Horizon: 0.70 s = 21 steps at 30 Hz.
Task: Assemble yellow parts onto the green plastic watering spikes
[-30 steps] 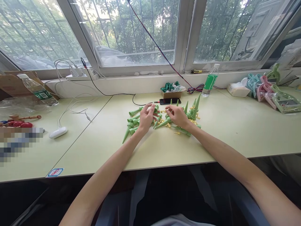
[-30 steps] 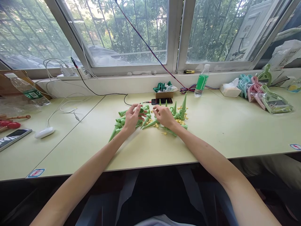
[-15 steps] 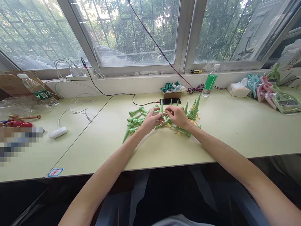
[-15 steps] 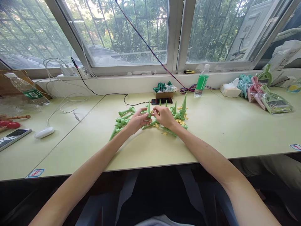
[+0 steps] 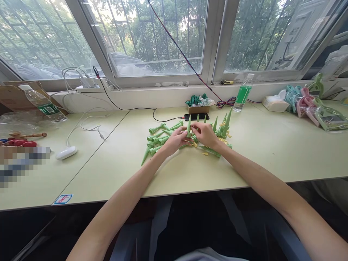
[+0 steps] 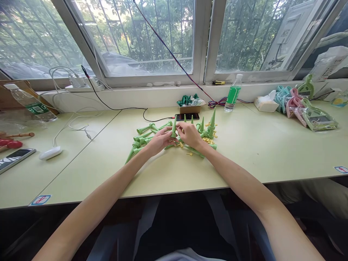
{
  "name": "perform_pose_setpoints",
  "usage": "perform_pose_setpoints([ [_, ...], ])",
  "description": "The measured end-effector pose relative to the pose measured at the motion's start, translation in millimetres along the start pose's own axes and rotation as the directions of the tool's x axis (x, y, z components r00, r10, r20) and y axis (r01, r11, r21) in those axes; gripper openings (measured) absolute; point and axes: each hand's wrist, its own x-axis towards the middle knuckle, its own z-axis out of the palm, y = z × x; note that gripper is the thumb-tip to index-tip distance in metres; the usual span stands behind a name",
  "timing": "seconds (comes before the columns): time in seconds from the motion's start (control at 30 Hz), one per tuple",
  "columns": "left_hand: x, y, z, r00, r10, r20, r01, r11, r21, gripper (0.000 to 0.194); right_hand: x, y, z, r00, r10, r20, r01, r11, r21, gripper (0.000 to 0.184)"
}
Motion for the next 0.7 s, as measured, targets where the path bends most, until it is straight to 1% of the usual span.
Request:
perform_pose_setpoints([
  [0.1, 1, -1, -1.9, 0.999, 0.034, -0.006, -0.033, 0.997, 0.074, 0.045, 0, 0, 0, 1.000, 0.005, 0.004, -0.005, 1.000, -0.002, 0.019],
  [0.23, -3, 3, 0.6, 0.997, 0.072, 0.002, -0.071, 0.966, 0.249, 0.043, 1, 0, 0, 1.000, 0.008, 0.004, -0.008, 1.000, -0.025, 0.018],
  [0.37, -8, 11, 3.0, 0.991, 0.136, 0.010, -0.124, 0.873, 0.471, 0.032, 1, 1, 0, 1.000, -0.006, 0.001, 0.006, 0.999, -0.041, 0.018],
  [0.47, -8, 12, 1.7, 0.977, 0.202, 0.065, -0.199, 0.768, 0.609, 0.028, 0, 2, 0, 1.000, -0.001, -0.001, 0.001, 0.998, -0.062, 0.018],
  [0.53, -8, 11, 0.3, 0.966, 0.222, 0.129, -0.251, 0.710, 0.658, 0.025, 0, 3, 0, 1.000, 0.009, -0.004, -0.010, 0.998, -0.068, 0.018],
  [0.6, -7, 9, -1.0, 0.961, 0.210, 0.182, -0.277, 0.677, 0.682, 0.023, 0, 2, 0, 1.000, 0.018, -0.006, -0.018, 0.998, -0.064, 0.018],
  [0.7, -5, 5, -3.2, 0.961, 0.191, 0.198, -0.274, 0.613, 0.741, 0.019, 0, 2, 1, 1.000, 0.023, -0.004, -0.024, 0.998, -0.061, 0.018],
])
